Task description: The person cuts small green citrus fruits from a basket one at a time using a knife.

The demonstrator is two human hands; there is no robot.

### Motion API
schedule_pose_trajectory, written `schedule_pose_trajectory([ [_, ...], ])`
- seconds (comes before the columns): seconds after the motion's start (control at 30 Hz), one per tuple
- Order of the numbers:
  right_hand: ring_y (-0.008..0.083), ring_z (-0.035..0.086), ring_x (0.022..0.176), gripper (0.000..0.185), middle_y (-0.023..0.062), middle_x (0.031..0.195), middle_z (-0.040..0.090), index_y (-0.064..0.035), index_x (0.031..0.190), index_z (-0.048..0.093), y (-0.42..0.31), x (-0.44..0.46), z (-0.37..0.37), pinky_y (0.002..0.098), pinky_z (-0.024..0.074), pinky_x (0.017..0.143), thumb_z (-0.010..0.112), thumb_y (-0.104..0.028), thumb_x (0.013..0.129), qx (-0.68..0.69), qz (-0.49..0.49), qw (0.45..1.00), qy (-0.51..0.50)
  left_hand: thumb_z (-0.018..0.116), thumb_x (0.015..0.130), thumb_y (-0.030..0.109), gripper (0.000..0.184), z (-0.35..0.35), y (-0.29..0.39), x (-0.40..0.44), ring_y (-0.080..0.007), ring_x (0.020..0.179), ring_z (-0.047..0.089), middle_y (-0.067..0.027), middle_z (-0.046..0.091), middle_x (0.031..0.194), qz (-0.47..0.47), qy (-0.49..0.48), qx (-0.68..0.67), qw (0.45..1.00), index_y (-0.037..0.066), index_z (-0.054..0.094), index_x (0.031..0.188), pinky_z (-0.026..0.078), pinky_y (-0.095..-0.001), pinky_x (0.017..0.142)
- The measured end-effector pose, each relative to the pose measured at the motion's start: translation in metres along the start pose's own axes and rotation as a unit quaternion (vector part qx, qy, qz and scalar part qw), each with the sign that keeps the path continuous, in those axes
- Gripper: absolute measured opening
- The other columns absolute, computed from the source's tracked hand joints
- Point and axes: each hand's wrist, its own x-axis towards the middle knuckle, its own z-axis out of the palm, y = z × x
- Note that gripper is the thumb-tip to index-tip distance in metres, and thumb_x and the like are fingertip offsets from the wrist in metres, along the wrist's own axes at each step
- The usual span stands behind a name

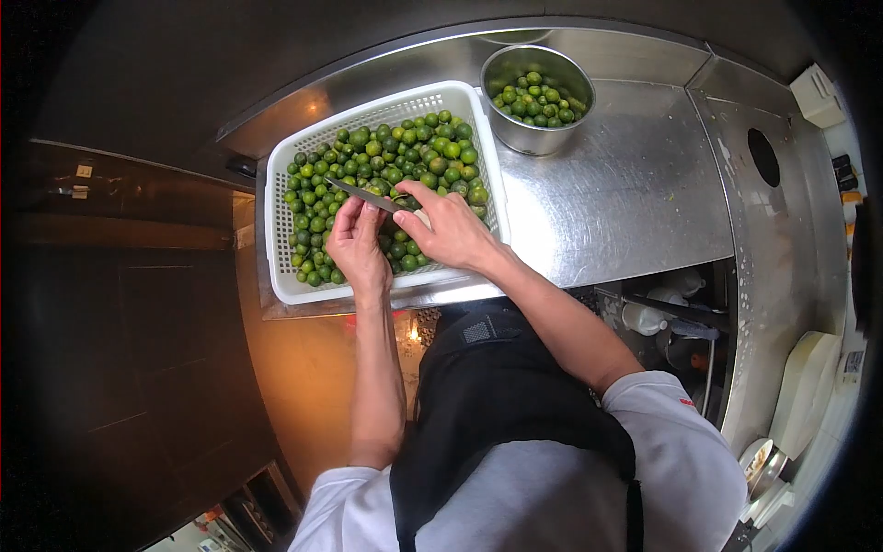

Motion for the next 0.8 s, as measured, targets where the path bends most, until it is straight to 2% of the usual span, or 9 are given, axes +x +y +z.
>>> schedule_pose_trajectory([
  [0.07, 0.0461, 0.064, 0.081, 0.046, 0.0291, 0.084, 0.065, 0.0030, 0.125, 0.054, 0.001, 0.001, 0.002, 0.0487, 0.0491, 0.074, 0.058, -0.028, 0.091, 0.004, -0.030, 0.999, 0.022, 0.065, 0.091, 0.003, 0.024, 0.002, 0.001, -0.001, -0.0164, 0.087, 0.067, -0.0116, 0.067, 0.099, 0.000, 0.008, 0.024, 1.000, -0.009, 0.061, 0.112, 0.056, -0.0277, 0.078],
  [0.17, 0.0449, 0.065, 0.084, 0.043, 0.0287, 0.087, 0.066, 0.0022, 0.123, 0.055, -0.009, 0.004, -0.006, 0.0477, 0.0496, 0.074, 0.058, -0.028, 0.092, 0.011, 0.032, 0.999, -0.034, 0.066, 0.091, 0.003, 0.025, 0.003, 0.001, -0.004, -0.0152, 0.086, 0.066, -0.0119, 0.068, 0.099, 0.015, 0.005, 0.072, 0.997, -0.009, 0.062, 0.112, 0.056, -0.0272, 0.077],
  [0.2, 0.0445, 0.065, 0.084, 0.042, 0.0284, 0.086, 0.066, 0.0016, 0.122, 0.056, -0.007, 0.005, -0.005, 0.0475, 0.0497, 0.074, 0.058, -0.028, 0.092, 0.019, 0.027, 0.999, -0.024, 0.066, 0.090, 0.003, 0.025, 0.002, 0.001, -0.005, -0.0149, 0.086, 0.066, -0.0119, 0.068, 0.099, 0.024, 0.001, 0.090, 0.996, -0.009, 0.062, 0.112, 0.056, -0.0271, 0.076],
  [0.37, 0.0436, 0.065, 0.083, 0.038, 0.0278, 0.085, 0.066, -0.0007, 0.120, 0.057, 0.005, 0.007, 0.001, 0.0473, 0.0496, 0.072, 0.056, -0.027, 0.093, 0.022, -0.009, 1.000, -0.012, 0.067, 0.090, 0.003, 0.025, 0.004, 0.006, -0.002, -0.0142, 0.084, 0.066, -0.0112, 0.068, 0.099, 0.016, 0.034, 0.048, 0.998, -0.009, 0.063, 0.112, 0.056, -0.0258, 0.077],
  [0.47, 0.0401, 0.066, 0.075, 0.036, 0.0255, 0.077, 0.065, -0.0005, 0.120, 0.057, 0.007, 0.005, 0.001, 0.0448, 0.0498, 0.069, 0.055, -0.026, 0.094, 0.027, -0.046, 0.998, 0.015, 0.068, 0.089, 0.002, 0.026, 0.006, 0.004, -0.003, -0.0133, 0.084, 0.065, -0.0109, 0.067, 0.099, 0.028, 0.019, 0.054, 0.998, -0.008, 0.062, 0.112, 0.055, -0.0244, 0.077],
  [0.67, 0.0192, 0.060, 0.054, 0.038, 0.0118, 0.060, 0.061, 0.0013, 0.122, 0.055, 0.007, 0.012, -0.002, 0.0345, 0.0463, 0.055, 0.053, -0.027, 0.096, 0.064, 0.039, 0.997, -0.018, 0.067, 0.090, 0.002, 0.026, 0.007, 0.005, -0.010, -0.0131, 0.085, 0.066, -0.0113, 0.067, 0.100, 0.030, -0.029, 0.105, 0.994, -0.007, 0.062, 0.114, 0.055, -0.0246, 0.078],
  [0.8, 0.0143, 0.058, 0.052, 0.045, 0.0077, 0.061, 0.062, 0.0031, 0.128, 0.050, -0.002, 0.010, -0.005, 0.0322, 0.0452, 0.053, 0.052, -0.029, 0.097, 0.155, 0.085, 0.984, -0.029, 0.065, 0.091, 0.002, 0.026, 0.010, 0.007, -0.009, -0.0146, 0.088, 0.066, -0.0115, 0.067, 0.102, 0.016, -0.017, 0.063, 0.998, -0.006, 0.060, 0.115, 0.057, -0.0263, 0.079],
])
